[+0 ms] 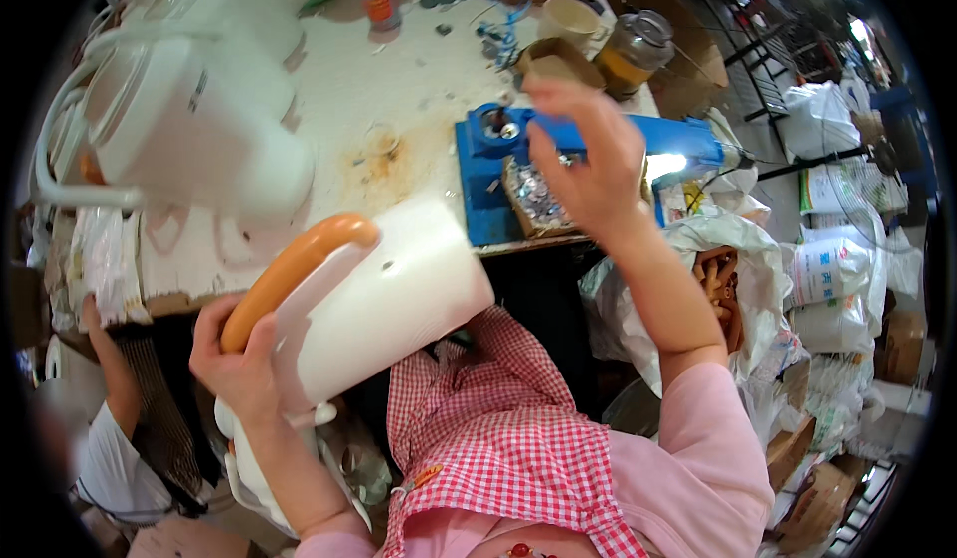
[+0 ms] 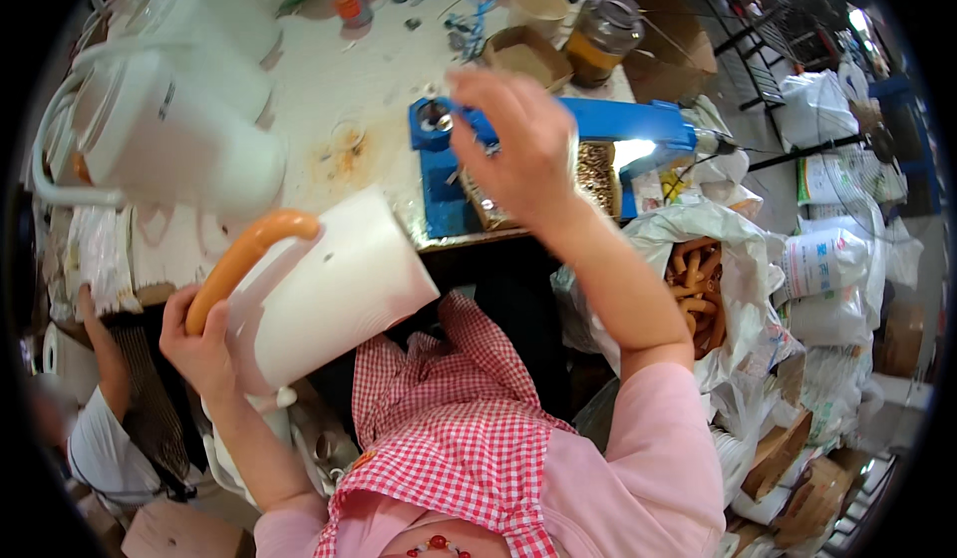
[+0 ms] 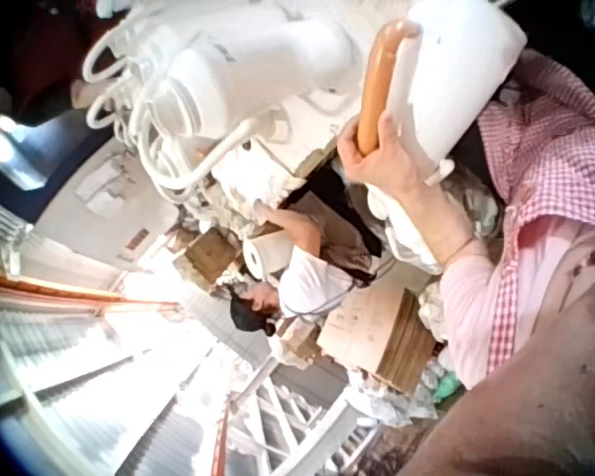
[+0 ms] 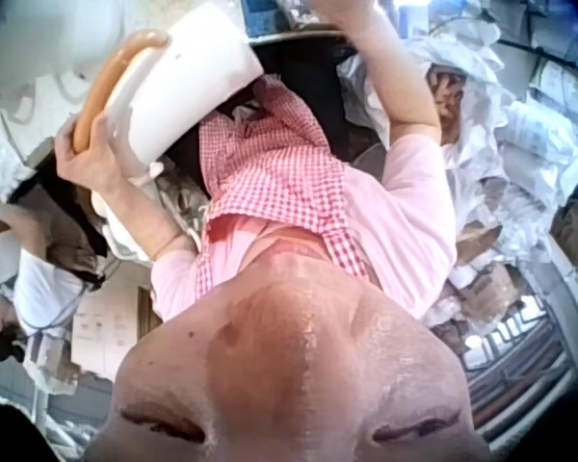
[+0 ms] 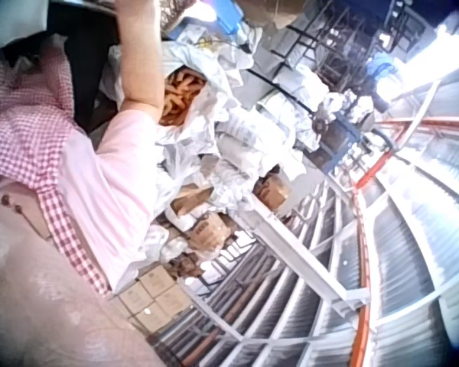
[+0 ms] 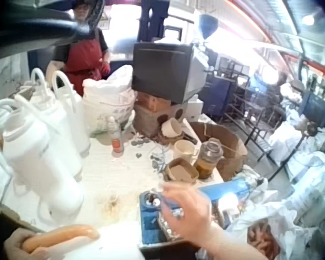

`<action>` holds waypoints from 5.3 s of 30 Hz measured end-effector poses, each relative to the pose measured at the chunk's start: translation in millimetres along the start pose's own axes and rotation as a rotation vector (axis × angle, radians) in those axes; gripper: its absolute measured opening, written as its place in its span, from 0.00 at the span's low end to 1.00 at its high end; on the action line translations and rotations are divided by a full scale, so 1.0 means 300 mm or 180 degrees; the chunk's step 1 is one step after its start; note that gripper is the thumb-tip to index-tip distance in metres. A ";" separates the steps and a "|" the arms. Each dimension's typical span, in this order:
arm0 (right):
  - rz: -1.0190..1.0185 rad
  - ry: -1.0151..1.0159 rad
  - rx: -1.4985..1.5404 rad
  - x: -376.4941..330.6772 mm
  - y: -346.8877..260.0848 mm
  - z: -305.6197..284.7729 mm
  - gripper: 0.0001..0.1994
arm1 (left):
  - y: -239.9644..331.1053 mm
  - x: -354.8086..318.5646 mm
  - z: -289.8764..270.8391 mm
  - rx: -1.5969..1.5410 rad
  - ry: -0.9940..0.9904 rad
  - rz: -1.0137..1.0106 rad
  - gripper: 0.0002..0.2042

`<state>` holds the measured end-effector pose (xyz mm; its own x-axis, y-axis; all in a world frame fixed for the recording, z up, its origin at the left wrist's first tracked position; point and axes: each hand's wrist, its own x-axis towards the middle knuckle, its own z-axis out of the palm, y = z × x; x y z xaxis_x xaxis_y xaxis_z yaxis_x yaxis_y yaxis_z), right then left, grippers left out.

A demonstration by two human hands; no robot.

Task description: The person assembles components of white thermos flasks by manually pressing plastic handles into place, screwing small securing caps or fasteners onto the bodies, and organizing the flasks on an industrial workbench.

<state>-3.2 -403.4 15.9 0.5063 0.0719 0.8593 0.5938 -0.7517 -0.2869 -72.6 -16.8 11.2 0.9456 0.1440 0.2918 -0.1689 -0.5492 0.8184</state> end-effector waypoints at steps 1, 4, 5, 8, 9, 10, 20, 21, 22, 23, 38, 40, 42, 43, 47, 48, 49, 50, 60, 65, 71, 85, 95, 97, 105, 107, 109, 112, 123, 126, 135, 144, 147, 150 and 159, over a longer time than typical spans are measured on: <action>0.0846 -0.0237 0.0501 -0.050 -0.056 -0.011 0.06 | -0.007 -0.001 -0.021 -0.0172 0.0144 -0.0087 0.14; 0.2914 -0.1680 0.2437 -0.125 -0.175 0.000 0.15 | -0.051 -0.005 -0.110 -0.0406 0.0471 -0.0243 0.14; 0.3065 -0.1839 0.3611 -0.143 -0.188 0.040 0.20 | -0.034 0.015 -0.101 -0.0279 0.0559 0.0143 0.13; 0.2624 -0.1788 0.3788 -0.137 -0.212 0.091 0.18 | 0.053 0.094 -0.004 -0.0326 0.0758 0.0425 0.10; 0.2749 -0.1489 0.3732 -0.114 -0.209 0.091 0.18 | 0.077 0.131 0.020 0.0021 0.0855 0.0559 0.10; 0.2882 -0.1190 0.3654 -0.091 -0.201 0.079 0.17 | 0.106 0.165 0.054 -0.0048 0.0883 0.0662 0.10; 0.2927 -0.0292 0.3671 -0.108 0.004 -0.003 0.22 | 0.361 0.286 0.315 -0.0426 0.0534 0.0665 0.15; 0.2920 -0.0241 0.3672 -0.112 0.016 -0.001 0.24 | 0.364 0.287 0.332 -0.0406 0.0551 0.0757 0.15; 0.2915 -0.0241 0.3686 -0.113 0.021 -0.002 0.24 | 0.369 0.285 0.342 -0.0395 0.0558 0.0762 0.15; 0.2914 -0.0193 0.3691 -0.111 0.023 -0.003 0.24 | 0.374 0.283 0.349 -0.0470 0.0507 0.0718 0.15; 0.3023 -0.0241 0.3583 -0.109 0.030 -0.010 0.22 | 0.378 0.311 0.380 -0.0559 0.0322 0.0503 0.14; 0.3071 -0.0150 0.3604 -0.106 0.023 -0.009 0.22 | 0.376 0.321 0.388 -0.0589 0.0278 0.0463 0.14; 0.3341 -0.0156 0.3505 -0.108 0.012 -0.014 0.22 | 0.359 0.330 0.403 -0.0625 0.0205 0.0457 0.13; 0.3340 -0.0156 0.3508 -0.108 0.011 -0.018 0.22 | 0.345 0.330 0.410 -0.0623 0.0207 0.0459 0.13; 0.3487 -0.0392 0.3210 -0.094 0.007 -0.040 0.22 | 0.315 0.337 0.400 -0.0322 -0.0154 0.0291 0.14; 0.3460 -0.0503 0.3185 -0.091 0.010 -0.044 0.22 | 0.321 0.337 0.397 -0.0046 -0.0297 0.0253 0.15; 0.3471 -0.0454 0.3164 -0.094 0.025 -0.045 0.22 | 0.350 0.348 0.412 -0.0055 -0.0337 0.0281 0.15; 0.3461 -0.0552 0.2993 -0.097 0.027 -0.045 0.22 | 0.405 0.355 0.414 0.0816 -0.0521 0.0607 0.15; 0.3319 -0.0400 0.2904 -0.106 0.035 -0.017 0.23 | 0.629 0.487 0.571 0.1680 -0.1992 0.1255 0.21; 0.3484 -0.0551 0.2993 -0.102 0.045 -0.008 0.25 | 0.641 0.449 0.565 0.1687 -0.1960 0.1400 0.20; 0.3315 -0.0514 0.2832 -0.121 0.060 0.010 0.24 | 0.648 0.436 0.573 0.1865 -0.2117 0.1432 0.19; 0.3195 -0.0557 0.2586 -0.111 0.045 0.001 0.24 | 0.646 0.423 0.576 0.2397 -0.2153 0.1854 0.21; 0.3084 -0.0422 0.2513 -0.122 0.054 0.023 0.23 | 0.641 0.418 0.583 0.2356 -0.2199 0.1760 0.22; 0.2957 -0.0419 0.2391 -0.127 0.058 0.036 0.23 | 0.637 0.422 0.583 0.2587 -0.2080 0.1893 0.16; 0.3307 -0.0258 0.2832 -0.120 0.047 0.006 0.24 | 0.649 0.410 0.585 0.2566 -0.2039 0.1941 0.19; 0.3727 -0.0599 0.2741 -0.105 0.044 -0.036 0.24 | 0.651 0.405 0.604 0.2680 -0.2068 0.1997 0.17; 0.3741 -0.0898 0.2522 -0.109 0.050 -0.055 0.24 | 0.624 0.439 0.615 0.2453 -0.2350 0.2071 0.16; 0.3024 -0.0894 0.2379 -0.085 0.045 0.028 0.26 | 0.616 0.478 0.526 0.2106 -0.2511 0.2116 0.14; 0.1873 0.1338 0.0083 -0.536 -0.082 -0.495 0.17 | 0.466 0.398 0.124 0.1851 -0.1954 0.0371 0.23; 0.2825 0.1947 -0.0993 -0.872 -0.183 -1.001 0.18 | 0.405 0.266 -0.044 0.1406 -0.1851 0.0057 0.21; 0.2883 -0.3802 -0.3490 -1.482 -0.304 -1.453 0.12 | 0.433 -0.261 0.273 -0.0259 -0.2428 -0.0074 0.16; 0.5324 -0.0438 -0.0145 -0.888 -0.450 -1.551 0.39 | 0.352 -0.307 0.242 -0.0899 -0.2924 -0.0530 0.12; 0.3769 -0.0257 -0.0477 -0.751 -0.382 -1.366 0.42 | 0.363 -0.345 0.246 -0.1096 -0.3097 -0.0642 0.16; 0.3158 0.0545 0.0561 -0.567 -0.307 -1.043 0.39 | 0.358 -0.367 0.237 -0.1124 -0.2941 -0.0579 0.18; 0.1228 -0.1131 0.0492 -0.335 -0.275 -0.683 0.35 | 0.276 -0.395 0.195 -0.0804 -0.2515 0.0522 0.20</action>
<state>-231.1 -483.0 40.1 0.8698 0.0473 0.4912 0.3947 -0.6641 -0.6349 -182.4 -127.7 15.5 0.8043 -0.5910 0.0616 -0.2892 -0.2988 0.9094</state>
